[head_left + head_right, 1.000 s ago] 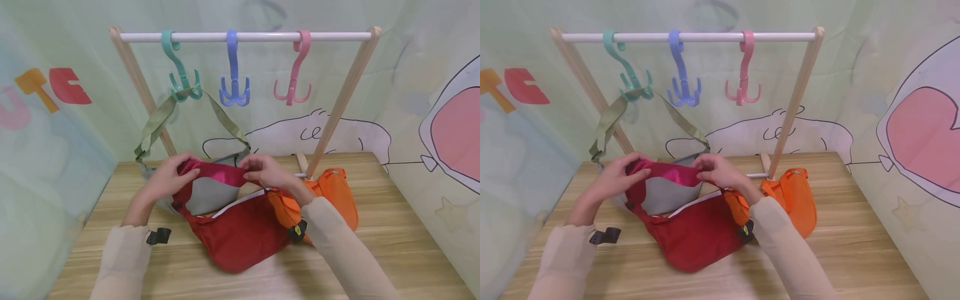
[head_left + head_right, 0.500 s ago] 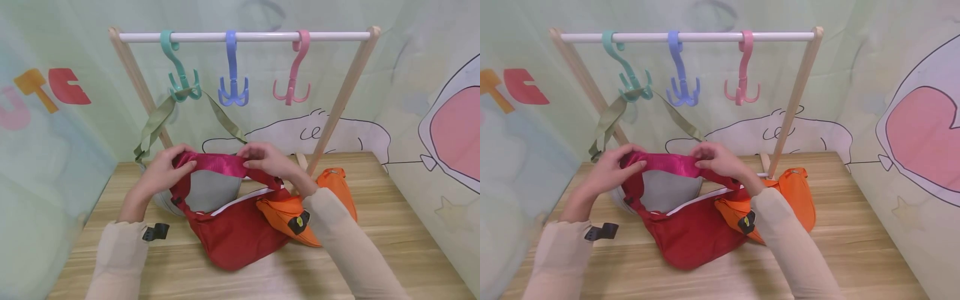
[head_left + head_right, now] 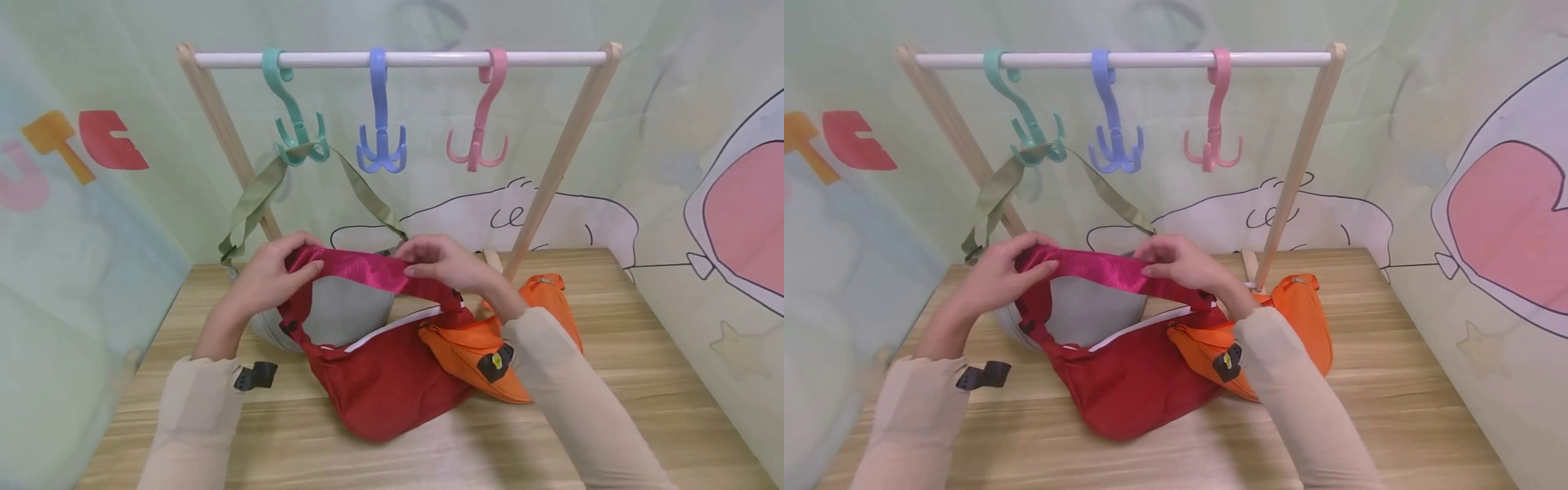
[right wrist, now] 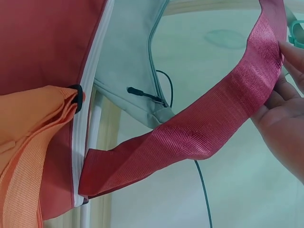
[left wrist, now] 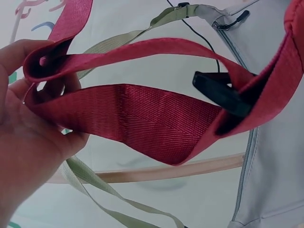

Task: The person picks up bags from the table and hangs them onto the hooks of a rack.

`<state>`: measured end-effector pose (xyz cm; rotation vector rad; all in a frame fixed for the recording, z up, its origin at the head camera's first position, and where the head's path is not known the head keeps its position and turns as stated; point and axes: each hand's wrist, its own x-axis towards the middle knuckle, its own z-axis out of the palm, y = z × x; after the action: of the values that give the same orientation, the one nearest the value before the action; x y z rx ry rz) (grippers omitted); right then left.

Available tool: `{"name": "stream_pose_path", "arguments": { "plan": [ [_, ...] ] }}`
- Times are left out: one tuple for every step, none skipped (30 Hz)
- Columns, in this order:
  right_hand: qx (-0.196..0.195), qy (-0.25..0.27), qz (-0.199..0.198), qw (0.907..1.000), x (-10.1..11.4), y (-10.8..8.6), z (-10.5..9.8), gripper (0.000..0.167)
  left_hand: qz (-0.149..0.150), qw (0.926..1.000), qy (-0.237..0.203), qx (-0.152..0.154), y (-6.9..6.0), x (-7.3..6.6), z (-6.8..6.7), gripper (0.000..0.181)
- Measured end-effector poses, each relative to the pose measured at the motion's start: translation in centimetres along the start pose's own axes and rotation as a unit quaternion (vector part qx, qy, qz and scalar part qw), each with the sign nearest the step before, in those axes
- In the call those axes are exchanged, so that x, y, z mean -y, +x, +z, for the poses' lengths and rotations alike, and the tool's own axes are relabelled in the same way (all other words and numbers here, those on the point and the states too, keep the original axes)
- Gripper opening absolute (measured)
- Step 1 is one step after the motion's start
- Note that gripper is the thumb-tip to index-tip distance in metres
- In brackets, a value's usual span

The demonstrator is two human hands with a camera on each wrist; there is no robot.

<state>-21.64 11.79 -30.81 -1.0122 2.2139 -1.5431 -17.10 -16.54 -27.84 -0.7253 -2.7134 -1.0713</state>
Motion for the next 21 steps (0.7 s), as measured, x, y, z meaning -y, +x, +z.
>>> {"name": "stream_pose_path", "arguments": {
  "plan": [
    [0.001,-0.003,0.001,1.0000,0.0,-0.1,-0.1,0.023,0.002,1.0000,0.000,0.001,0.0,0.0,0.0,0.015],
    [0.002,-0.006,0.004,1.0000,0.0,-0.1,-0.2,0.023,0.003,1.0000,0.000,0.001,0.1,0.0,0.0,0.015],
    [0.002,-0.010,0.006,0.9999,0.1,-0.2,-0.4,0.023,0.004,1.0000,0.000,0.002,0.2,-0.1,-0.1,0.015],
    [0.003,-0.011,0.010,0.9999,0.1,-0.2,-0.5,0.023,0.005,1.0000,0.000,0.002,0.2,-0.1,-0.1,0.015],
    [0.003,-0.012,0.014,0.9998,0.3,-0.3,-0.7,0.023,0.005,1.0000,-0.001,0.002,0.3,-0.1,-0.1,0.015],
    [0.003,-0.012,0.017,0.9998,0.3,-0.3,-0.9,0.023,0.004,1.0000,-0.002,0.002,0.4,-0.2,-0.2,0.016],
    [0.003,-0.013,0.018,0.9997,0.4,-0.3,-1.0,0.023,0.003,1.0000,-0.002,0.003,0.4,-0.2,-0.2,0.016],
    [0.003,-0.012,0.020,0.9997,0.5,-0.3,-1.2,0.023,0.002,1.0000,-0.002,0.003,0.5,-0.3,-0.3,0.016],
    [0.003,-0.012,0.019,0.9997,0.6,-0.3,-1.4,0.023,0.001,1.0000,-0.001,0.003,0.6,-0.3,-0.3,0.016],
    [0.003,-0.011,0.019,0.9998,0.6,-0.3,-1.5,0.023,0.001,1.0000,-0.001,0.003,0.6,-0.4,-0.4,0.016],
    [0.003,-0.012,0.016,0.9998,0.7,-0.3,-1.7,0.023,0.001,1.0000,-0.001,0.003,0.7,-0.4,-0.4,0.016],
    [0.004,-0.014,0.014,0.9998,0.8,-0.3,-1.9,0.023,0.002,1.0000,0.001,0.003,0.7,-0.5,-0.5,0.016],
    [0.005,-0.018,0.012,0.9998,0.9,-0.3,-2.0,0.023,0.003,1.0000,0.002,0.003,0.8,-0.5,-0.5,0.016],
    [0.007,-0.020,0.012,0.9997,1.0,-0.3,-2.2,0.024,0.002,1.0000,0.002,0.003,0.9,-0.6,-0.6,0.016],
    [0.009,-0.022,0.012,0.9996,1.1,-0.3,-2.3,0.024,0.002,1.0000,0.002,0.003,1.0,-0.6,-0.6,0.016],
    [0.011,-0.025,0.013,0.9995,1.2,-0.3,-2.5,0.025,0.002,1.0000,0.004,0.002,1.0,-0.7,-0.7,0.016],
    [0.012,-0.028,0.012,0.9994,1.4,-0.3,-2.6,0.025,0.002,1.0000,0.005,0.001,1.1,-0.7,-0.8,0.016],
    [0.014,-0.030,0.012,0.9994,1.5,-0.3,-2.7,0.026,0.002,1.0000,0.006,0.001,1.2,-0.8,-0.8,0.016],
    [0.015,-0.033,0.012,0.9993,1.6,-0.3,-2.8,0.026,0.001,1.0000,0.007,0.000,1.2,-0.9,-0.9,0.016],
    [0.015,-0.034,0.014,0.9992,1.6,-0.4,-3.0,0.027,0.000,1.0000,0.008,-0.001,1.3,-0.9,-1.0,0.016],
    [0.016,-0.037,0.014,0.9991,1.7,-0.4,-3.1,0.027,0.000,0.9999,0.012,-0.002,1.3,-1.0,-1.0,0.016]
  ]
}}
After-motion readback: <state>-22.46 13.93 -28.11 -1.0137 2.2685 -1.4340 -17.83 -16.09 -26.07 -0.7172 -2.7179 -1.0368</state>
